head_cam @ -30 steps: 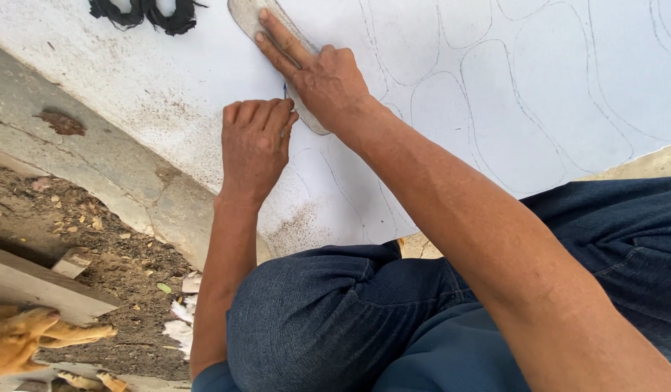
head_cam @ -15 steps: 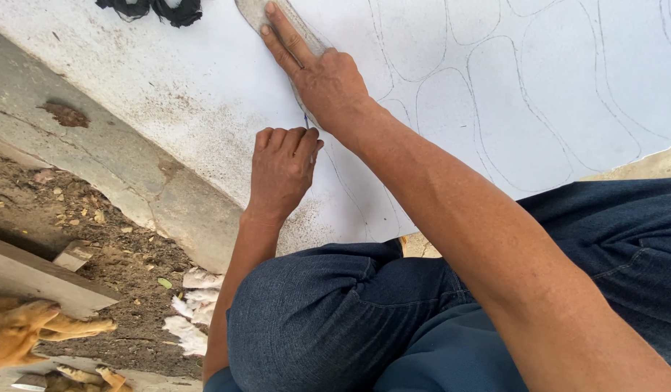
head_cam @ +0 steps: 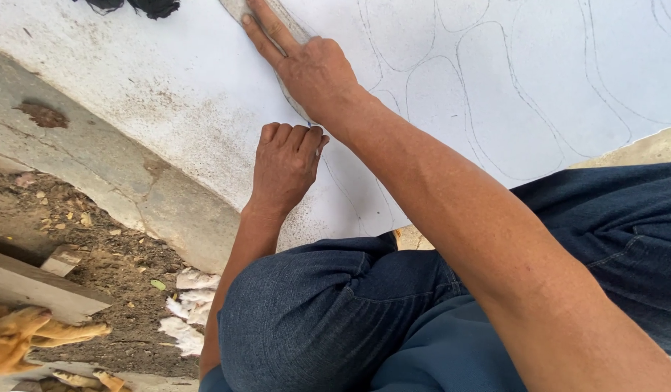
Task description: Tracing shoe sole patterns onto a sheet of material using a template and a pen.
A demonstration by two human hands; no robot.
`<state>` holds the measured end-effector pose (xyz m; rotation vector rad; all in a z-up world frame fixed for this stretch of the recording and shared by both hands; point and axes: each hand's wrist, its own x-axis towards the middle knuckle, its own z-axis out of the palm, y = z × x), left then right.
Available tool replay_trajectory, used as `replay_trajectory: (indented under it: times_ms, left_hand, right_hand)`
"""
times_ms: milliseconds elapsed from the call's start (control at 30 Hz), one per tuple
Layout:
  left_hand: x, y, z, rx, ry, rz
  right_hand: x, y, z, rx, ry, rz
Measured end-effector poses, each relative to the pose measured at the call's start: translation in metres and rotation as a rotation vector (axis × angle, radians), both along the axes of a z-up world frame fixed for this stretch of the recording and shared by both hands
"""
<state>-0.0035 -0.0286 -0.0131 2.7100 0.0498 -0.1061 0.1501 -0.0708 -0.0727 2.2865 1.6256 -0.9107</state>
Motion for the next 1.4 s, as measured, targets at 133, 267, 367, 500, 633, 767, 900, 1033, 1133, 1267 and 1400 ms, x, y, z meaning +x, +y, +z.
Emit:
replay_trajectory:
  times_ms: [133, 267, 367, 500, 633, 767, 900, 1033, 1133, 1267, 1400]
  left_hand:
    - [0.005, -0.001, -0.004, -0.036, -0.006, -0.008]
    - [0.009, -0.003, -0.01, -0.117, -0.047, -0.005]
    - [0.012, -0.004, -0.011, -0.2, -0.046, 0.012]
    - [0.014, -0.004, -0.016, -0.286, -0.049, 0.049]
    - [0.013, -0.004, -0.019, -0.321, -0.056, 0.069]
    - [0.014, -0.004, -0.015, -0.323, -0.088, 0.066]
    - [0.011, -0.007, -0.015, -0.282, -0.099, 0.033]
    - [0.008, -0.009, -0.008, -0.252, -0.105, 0.021]
    - [0.001, -0.009, -0.006, -0.22, -0.053, 0.002]
    - [-0.004, -0.008, -0.001, -0.212, -0.064, 0.017]
    - [-0.015, -0.004, -0.003, -0.331, -0.027, 0.113]
  right_hand:
    - [0.0, 0.002, 0.0, -0.003, -0.021, 0.007]
    - [0.001, 0.003, -0.001, 0.002, -0.061, 0.049]
    - [-0.001, -0.001, -0.008, 0.041, -0.101, 0.063]
    - [0.001, 0.0, -0.009, 0.037, -0.071, 0.056]
    - [0.007, 0.002, 0.001, 0.023, -0.005, 0.043]
    - [0.008, 0.003, 0.007, -0.009, 0.016, 0.052]
    - [0.009, 0.002, 0.003, 0.0, 0.001, 0.067]
    - [0.011, 0.002, 0.005, -0.004, -0.008, 0.092]
    - [0.011, 0.002, 0.004, 0.009, 0.01, 0.087]
    - [0.01, 0.003, 0.003, -0.004, 0.01, 0.087]
    - [0.009, 0.002, -0.001, -0.026, 0.014, 0.102]
